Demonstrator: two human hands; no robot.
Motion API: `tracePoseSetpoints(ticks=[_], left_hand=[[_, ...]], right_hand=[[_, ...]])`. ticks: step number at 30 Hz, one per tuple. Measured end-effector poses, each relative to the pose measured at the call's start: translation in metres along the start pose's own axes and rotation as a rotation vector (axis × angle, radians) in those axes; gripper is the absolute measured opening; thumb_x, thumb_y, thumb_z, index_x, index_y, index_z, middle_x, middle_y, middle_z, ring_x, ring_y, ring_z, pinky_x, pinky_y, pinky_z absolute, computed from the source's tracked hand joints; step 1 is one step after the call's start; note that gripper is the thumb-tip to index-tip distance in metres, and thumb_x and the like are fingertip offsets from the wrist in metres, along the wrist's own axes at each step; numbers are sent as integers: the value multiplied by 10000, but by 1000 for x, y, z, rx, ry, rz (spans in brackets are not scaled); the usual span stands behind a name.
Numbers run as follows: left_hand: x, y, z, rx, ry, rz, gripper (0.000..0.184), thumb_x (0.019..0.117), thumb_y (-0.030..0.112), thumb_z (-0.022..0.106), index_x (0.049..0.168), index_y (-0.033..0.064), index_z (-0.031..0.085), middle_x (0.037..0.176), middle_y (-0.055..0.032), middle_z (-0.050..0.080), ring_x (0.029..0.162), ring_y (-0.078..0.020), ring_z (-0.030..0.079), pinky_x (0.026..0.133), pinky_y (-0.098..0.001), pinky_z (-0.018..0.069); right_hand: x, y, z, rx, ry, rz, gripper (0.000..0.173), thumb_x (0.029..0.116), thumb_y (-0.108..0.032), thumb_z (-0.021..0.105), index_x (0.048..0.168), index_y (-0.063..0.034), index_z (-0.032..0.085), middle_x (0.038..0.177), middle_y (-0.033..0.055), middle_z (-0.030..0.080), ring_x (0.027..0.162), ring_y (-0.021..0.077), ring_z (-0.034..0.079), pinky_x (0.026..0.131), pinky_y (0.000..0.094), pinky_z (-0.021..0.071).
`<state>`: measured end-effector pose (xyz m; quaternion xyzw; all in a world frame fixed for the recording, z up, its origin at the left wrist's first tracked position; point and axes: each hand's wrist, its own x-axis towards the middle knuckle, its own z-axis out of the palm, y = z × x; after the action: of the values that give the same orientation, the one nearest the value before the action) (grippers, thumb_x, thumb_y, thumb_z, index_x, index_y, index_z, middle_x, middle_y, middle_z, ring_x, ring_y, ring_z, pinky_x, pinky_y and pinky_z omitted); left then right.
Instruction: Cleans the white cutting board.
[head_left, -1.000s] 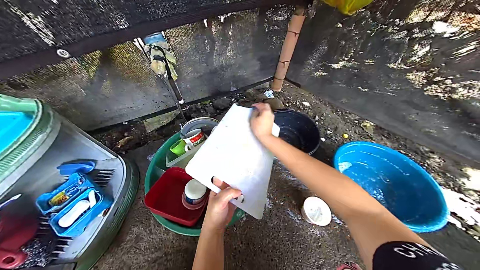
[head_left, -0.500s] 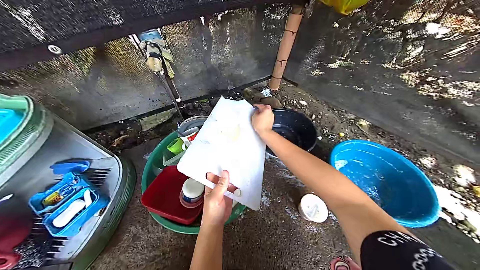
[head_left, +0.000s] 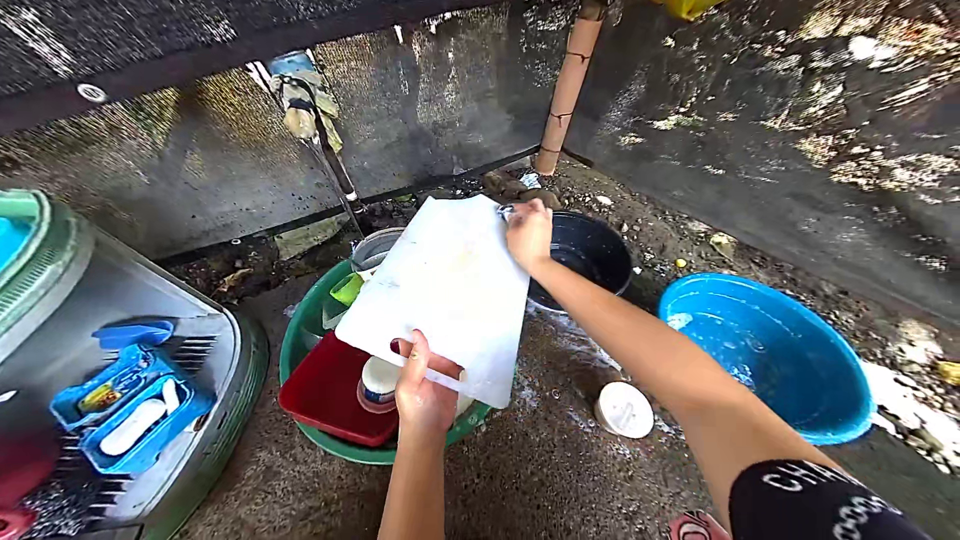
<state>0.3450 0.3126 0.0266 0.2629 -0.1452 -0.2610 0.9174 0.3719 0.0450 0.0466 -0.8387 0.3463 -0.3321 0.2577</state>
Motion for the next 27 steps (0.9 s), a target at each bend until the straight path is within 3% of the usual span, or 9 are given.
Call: tracePoseSetpoints(ticks=[3, 8, 10, 13, 16, 18, 22, 24, 27], left_hand=[[2, 0, 2, 50, 18, 17, 267, 1099, 242, 338, 1330, 109, 364, 1128, -48, 700, 1047, -180, 713, 909, -417, 611], [16, -1, -20, 154, 177, 84, 359, 1121, 304, 212, 1378, 102, 361, 1131, -28, 681, 1059, -139, 691, 926, -399, 593], [15, -4, -25, 118, 187, 73, 388, 1123, 336, 189, 1315, 117, 446, 1078, -13, 722, 1031, -134, 714, 902, -390, 610], [9, -5, -25, 74, 133, 25, 410, 1116, 338, 189, 1225, 138, 530, 1027, -9, 761, 997, -142, 739, 872, -388, 628], [8, -12, -18, 38, 50, -1, 405, 1115, 346, 212, 1217, 132, 540, 1048, -31, 764, 1014, -168, 740, 887, -407, 623], [10, -16, -17, 28, 15, 13, 413, 1120, 358, 219, 1218, 133, 551, 1060, -39, 763, 1022, -174, 739, 894, -409, 621], [15, -26, -19, 20, 31, 12, 423, 1119, 369, 191, 1234, 137, 525, 1060, -25, 761, 1023, -164, 737, 887, -401, 623], [13, -34, -19, -15, 39, -11, 427, 1114, 387, 215, 1224, 138, 544, 1052, -32, 765, 1015, -175, 741, 879, -409, 626], [4, -41, -14, -53, -30, -66, 413, 1106, 419, 302, 1214, 150, 597, 1079, -46, 771, 1040, -185, 740, 900, -414, 621]], right_hand=[[-42, -10, -4, 95, -4, -130, 214, 947, -70, 624, 1105, -22, 760, 1140, 216, 689, 1108, 382, 643, 981, 556, 518], [-157, -34, -11, 331, -315, -415, 187, 926, -33, 632, 1041, -43, 779, 1078, 123, 734, 1084, 259, 669, 981, 403, 542], [-139, -14, -14, 278, -311, -464, 191, 929, -7, 616, 1035, -32, 772, 1115, 147, 721, 1104, 276, 670, 981, 417, 552], [-66, 33, -19, 120, -161, -323, 171, 916, 8, 624, 1034, 13, 748, 1218, 230, 653, 1159, 352, 641, 1006, 489, 542], [-24, 52, -33, 35, -40, -198, 183, 907, 9, 623, 1038, 9, 752, 1149, 224, 692, 1118, 378, 649, 989, 530, 523], [-50, 37, -38, 71, -25, -247, 210, 897, 16, 624, 1066, -9, 747, 1103, 201, 699, 1085, 357, 660, 955, 523, 545], [-117, 12, -40, 200, -233, -428, 369, 887, 35, 628, 1236, -45, 716, 1130, 140, 717, 1085, 276, 672, 956, 452, 560], [-94, 29, -46, 126, -179, -447, 265, 896, 37, 611, 1116, -14, 751, 1098, 169, 717, 1061, 308, 683, 941, 466, 569], [-29, 65, -64, -33, 61, -238, 202, 895, 7, 606, 1039, 35, 745, 1091, 241, 702, 1081, 396, 668, 947, 543, 544]])
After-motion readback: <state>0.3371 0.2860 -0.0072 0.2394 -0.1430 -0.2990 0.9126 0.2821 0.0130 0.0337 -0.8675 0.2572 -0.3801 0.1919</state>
